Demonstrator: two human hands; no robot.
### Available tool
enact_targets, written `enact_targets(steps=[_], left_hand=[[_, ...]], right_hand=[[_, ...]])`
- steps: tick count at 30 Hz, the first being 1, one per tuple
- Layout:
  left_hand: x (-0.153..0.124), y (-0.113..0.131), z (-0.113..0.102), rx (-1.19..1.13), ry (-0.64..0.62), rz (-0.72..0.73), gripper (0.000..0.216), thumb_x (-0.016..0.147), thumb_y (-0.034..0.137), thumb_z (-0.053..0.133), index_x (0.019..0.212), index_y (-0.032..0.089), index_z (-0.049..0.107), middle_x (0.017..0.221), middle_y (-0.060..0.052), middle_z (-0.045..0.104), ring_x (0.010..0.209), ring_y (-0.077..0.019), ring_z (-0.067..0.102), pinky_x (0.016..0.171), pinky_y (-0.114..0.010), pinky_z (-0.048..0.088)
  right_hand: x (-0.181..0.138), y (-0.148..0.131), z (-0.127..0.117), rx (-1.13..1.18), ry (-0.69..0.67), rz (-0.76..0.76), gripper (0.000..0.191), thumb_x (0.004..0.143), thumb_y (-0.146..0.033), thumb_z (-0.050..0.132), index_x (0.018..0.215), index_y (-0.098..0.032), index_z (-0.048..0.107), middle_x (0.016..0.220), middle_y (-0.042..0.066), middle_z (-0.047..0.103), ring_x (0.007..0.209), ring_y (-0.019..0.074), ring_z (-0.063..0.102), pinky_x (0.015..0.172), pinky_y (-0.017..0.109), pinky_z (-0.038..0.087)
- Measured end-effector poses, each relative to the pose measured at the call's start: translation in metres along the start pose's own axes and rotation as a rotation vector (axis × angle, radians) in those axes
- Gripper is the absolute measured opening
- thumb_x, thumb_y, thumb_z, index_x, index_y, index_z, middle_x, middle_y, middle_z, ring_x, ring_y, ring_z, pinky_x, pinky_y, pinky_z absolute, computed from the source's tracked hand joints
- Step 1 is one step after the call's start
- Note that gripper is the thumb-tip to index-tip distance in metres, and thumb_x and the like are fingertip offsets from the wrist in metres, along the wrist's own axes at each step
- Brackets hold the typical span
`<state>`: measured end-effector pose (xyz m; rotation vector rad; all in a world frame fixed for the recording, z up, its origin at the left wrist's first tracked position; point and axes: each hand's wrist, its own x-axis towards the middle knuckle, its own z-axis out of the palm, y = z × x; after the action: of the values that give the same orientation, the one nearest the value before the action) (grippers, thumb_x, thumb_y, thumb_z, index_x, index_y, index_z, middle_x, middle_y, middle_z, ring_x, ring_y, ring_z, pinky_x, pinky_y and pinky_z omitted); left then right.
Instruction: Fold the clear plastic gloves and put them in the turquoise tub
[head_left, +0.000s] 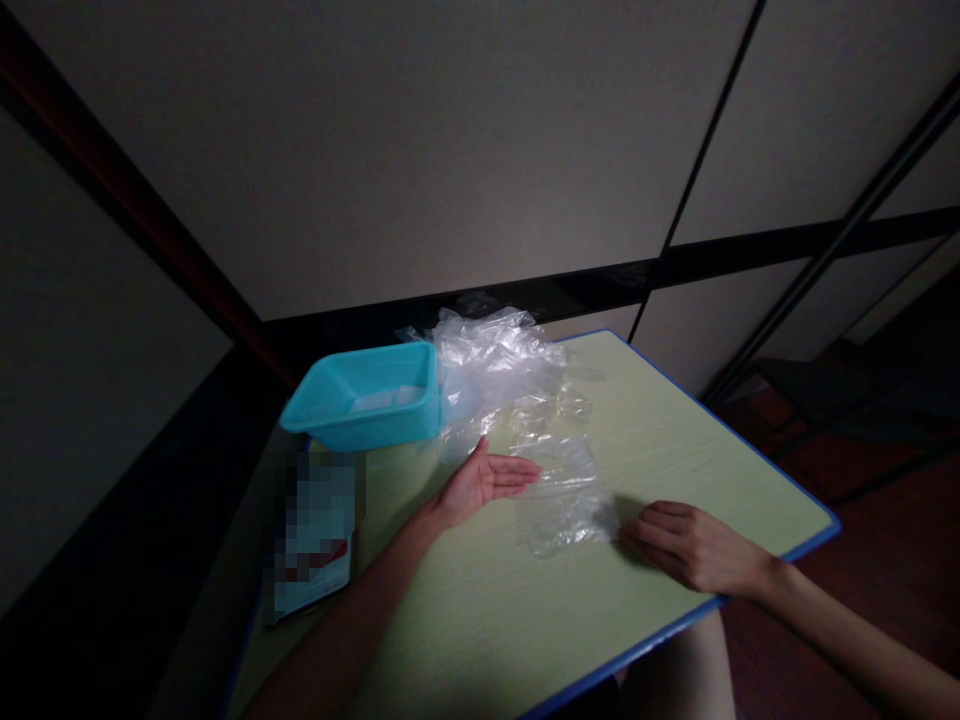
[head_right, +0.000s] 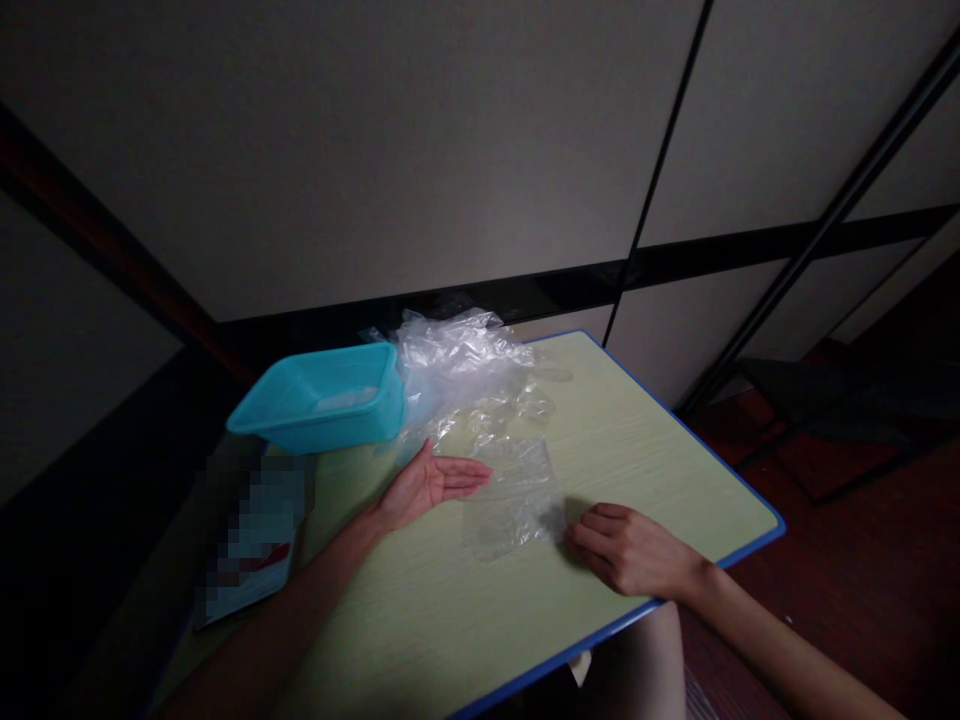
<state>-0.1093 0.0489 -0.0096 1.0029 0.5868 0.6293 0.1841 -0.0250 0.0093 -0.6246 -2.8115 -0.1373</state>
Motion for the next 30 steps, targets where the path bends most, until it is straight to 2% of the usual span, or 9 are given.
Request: enact_targets(steps=[4,8,11,14,16,22,27,30], left_hand=[[0.0,0.0,0.0,-0.017,0.005,-0.006,0.075,0.087,0.059,0.01,0.102,0.007,0.062,0.111,-0.017,0.059,0.109,-0.027,0.05,0.096,-0.042,0.028],[0.0,-0.002,-0.002,-0.035,-0.026,0.012,0.074,0.088,0.057,0.01,0.102,0.007,0.062,0.111,-0.016,0.059,0.108,-0.0264,0.051,0.095,-0.041,0.029],[0.0,-0.002,-0.003,-0.033,-0.025,0.019,0.073,0.088,0.058,0.011,0.103,0.007,0.062,0.111,-0.016,0.059,0.108,-0.0266,0.051,0.095,-0.041,0.029],[0.0,-0.002,-0.003,-0.027,-0.014,0.01,0.073,0.088,0.059,0.013,0.103,0.007,0.062,0.111,-0.017,0.059,0.108,-0.027,0.051,0.095,-0.042,0.029],[0.0,-0.003,-0.003,-0.03,-0.011,0.005,0.072,0.087,0.06,0.015,0.102,0.007,0.062,0.111,-0.017,0.058,0.108,-0.0274,0.051,0.095,-0.042,0.029],[0.0,-0.004,-0.004,-0.036,-0.038,0.025,0.071,0.085,0.062,0.019,0.103,0.008,0.061,0.112,-0.016,0.058,0.109,-0.0282,0.05,0.096,-0.043,0.028],[0.001,-0.003,-0.003,-0.025,-0.028,0.023,0.071,0.084,0.064,0.022,0.102,0.009,0.062,0.111,-0.015,0.059,0.108,-0.028,0.051,0.095,-0.042,0.029],[0.001,-0.003,0.0,0.019,-0.003,0.018,0.073,0.083,0.066,0.021,0.101,0.009,0.062,0.111,-0.016,0.059,0.108,-0.028,0.051,0.094,-0.041,0.031]], right_hand=[[0.001,-0.001,0.002,0.012,-0.016,0.006,0.038,0.093,-0.015,0.023,0.09,-0.016,0.062,0.075,0.006,0.062,0.065,0.0166,0.053,0.059,0.032,0.044],[0.0,0.001,0.005,0.018,-0.032,0.011,0.037,0.093,-0.015,0.025,0.086,-0.018,0.062,0.077,0.006,0.062,0.065,0.0167,0.054,0.059,0.032,0.046],[-0.002,0.005,0.009,0.049,-0.016,0.014,0.035,0.093,-0.015,0.026,0.091,-0.018,0.061,0.085,0.006,0.064,0.077,0.0168,0.058,0.07,0.033,0.049],[-0.005,0.006,0.011,0.104,0.015,0.06,0.031,0.093,-0.015,0.028,0.102,-0.015,0.057,0.102,0.009,0.063,0.095,0.0179,0.056,0.086,0.035,0.046],[-0.005,0.005,0.013,0.137,0.043,0.1,0.029,0.092,-0.015,0.029,0.106,-0.014,0.055,0.108,0.009,0.061,0.101,0.0171,0.054,0.09,0.035,0.045],[-0.001,0.006,0.017,0.102,0.111,0.065,0.024,0.091,-0.014,0.036,0.107,-0.014,0.054,0.105,0.008,0.063,0.097,0.0152,0.055,0.086,0.03,0.047],[0.005,0.016,0.019,-0.059,0.096,0.002,0.024,0.089,-0.011,0.038,0.103,-0.014,0.057,0.102,0.007,0.063,0.082,0.0163,0.057,0.069,0.031,0.049],[0.013,0.021,0.02,-0.071,0.083,-0.003,0.025,0.091,-0.013,0.035,0.102,-0.013,0.058,0.105,0.008,0.062,0.086,0.0165,0.056,0.072,0.032,0.049]])
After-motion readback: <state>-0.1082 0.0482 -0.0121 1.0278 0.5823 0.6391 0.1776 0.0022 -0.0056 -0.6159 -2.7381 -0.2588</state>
